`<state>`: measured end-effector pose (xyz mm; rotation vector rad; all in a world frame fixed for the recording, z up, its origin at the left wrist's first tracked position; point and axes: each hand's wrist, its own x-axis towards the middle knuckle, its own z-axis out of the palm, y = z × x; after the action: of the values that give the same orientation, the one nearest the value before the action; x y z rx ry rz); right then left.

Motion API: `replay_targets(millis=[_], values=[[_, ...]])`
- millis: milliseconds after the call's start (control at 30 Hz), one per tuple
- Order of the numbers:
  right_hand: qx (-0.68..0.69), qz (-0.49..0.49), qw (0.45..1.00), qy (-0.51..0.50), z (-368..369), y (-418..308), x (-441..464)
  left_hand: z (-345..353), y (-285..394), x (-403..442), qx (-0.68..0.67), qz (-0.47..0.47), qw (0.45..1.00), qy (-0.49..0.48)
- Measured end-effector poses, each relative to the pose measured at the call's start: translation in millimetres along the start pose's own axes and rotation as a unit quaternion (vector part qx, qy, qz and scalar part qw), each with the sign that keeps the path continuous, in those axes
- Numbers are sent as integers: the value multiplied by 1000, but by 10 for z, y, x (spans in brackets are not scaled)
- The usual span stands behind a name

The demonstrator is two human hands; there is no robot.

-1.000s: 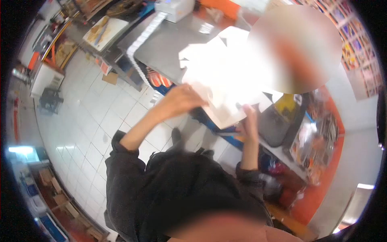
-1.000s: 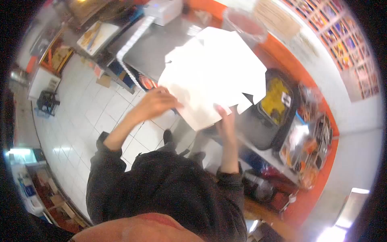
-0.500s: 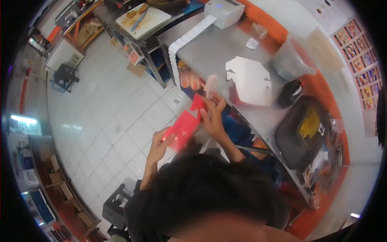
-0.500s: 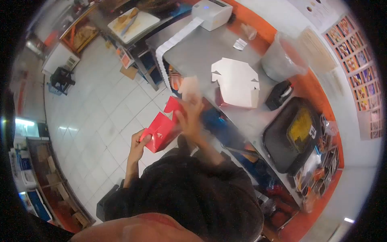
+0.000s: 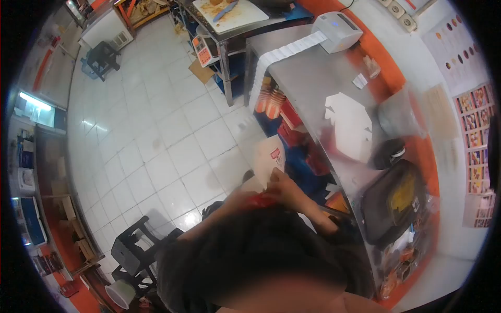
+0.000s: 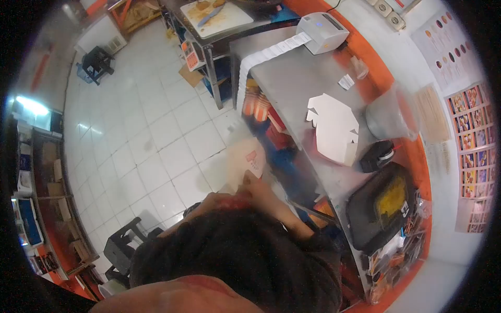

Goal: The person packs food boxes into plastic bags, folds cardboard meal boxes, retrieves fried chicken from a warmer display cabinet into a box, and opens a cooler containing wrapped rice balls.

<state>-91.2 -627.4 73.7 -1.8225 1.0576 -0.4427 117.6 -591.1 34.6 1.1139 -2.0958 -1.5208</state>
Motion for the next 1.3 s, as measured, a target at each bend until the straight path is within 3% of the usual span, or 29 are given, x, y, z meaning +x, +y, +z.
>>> replay_targets(millis=[67,133,200,233,267,300,333,367,400,433,467,500,533,567,600,633,700,767,800,833,867,900,933,967,1033,1067,1133,1233,1300], values=[[-20,-30,999,25,29,-2,28,60,-105,-63,-132,-45,989,50],[-38,-51,997,44,101,-47,51,49,-45,-7,-114,-29,987,107],[-49,-77,936,340,185,-111,107,49,19,113,-99,-12,982,159],[-53,-72,936,341,178,-121,123,48,48,199,81,33,981,171],[156,9,941,302,156,-124,141,31,72,268,258,78,946,178],[358,88,896,249,139,-115,156,-53,130,284,254,81,948,174],[350,53,894,273,120,18,153,-194,232,265,262,130,943,158],[348,54,894,276,89,137,99,-325,287,267,272,130,930,208],[412,107,871,246,28,255,31,-456,341,267,280,128,916,258],[472,160,840,215,-52,346,-46,-565,334,267,286,75,882,366],[459,158,851,200,-166,431,-128,-669,230,284,286,76,882,366],[445,151,863,187,-284,376,-197,-757,81,291,66,48,928,365],[439,154,865,187,-408,260,-249,-812,5,276,-156,17,925,345],[436,155,866,187,-441,228,-262,-803,-15,203,-155,16,926,345],[434,156,867,187,-474,195,-275,-778,-16,108,-354,-24,915,189],[420,120,878,197,-481,222,-250,-765,12,61,-527,-59,847,22],[408,84,884,211,-512,226,-252,-682,133,51,-544,-69,836,11],[371,280,843,271,-557,157,-310,-639,210,129,-563,-85,822,-1],[374,282,841,272,-492,74,-301,-637,235,188,-577,-121,808,18],[183,185,842,472,-381,-44,-234,-638,257,242,-589,-154,793,38],[-23,70,771,633,-333,-109,-190,-574,202,272,-586,-150,795,38],[-24,62,768,637,-374,-102,-212,-465,81,313,-528,-157,832,63],[-156,-13,839,522,-436,-81,-269,-437,118,392,-468,-162,864,88],[-282,-80,875,385,-463,-65,-320,-405,169,455,-467,-160,865,86],[-275,-84,896,339,-380,-116,-36,-355,518,460,-370,-101,923,-33],[-271,-98,912,292,-333,-128,77,-249,483,465,-367,-108,923,-41],[-234,-92,923,292,-336,-99,126,-141,421,541,-122,-93,986,-60],[-165,-66,930,321,-425,-57,195,-223,565,537,-111,-125,984,-64],[-156,-152,959,180,-571,101,140,-169,459,589,-133,-94,985,-53]])
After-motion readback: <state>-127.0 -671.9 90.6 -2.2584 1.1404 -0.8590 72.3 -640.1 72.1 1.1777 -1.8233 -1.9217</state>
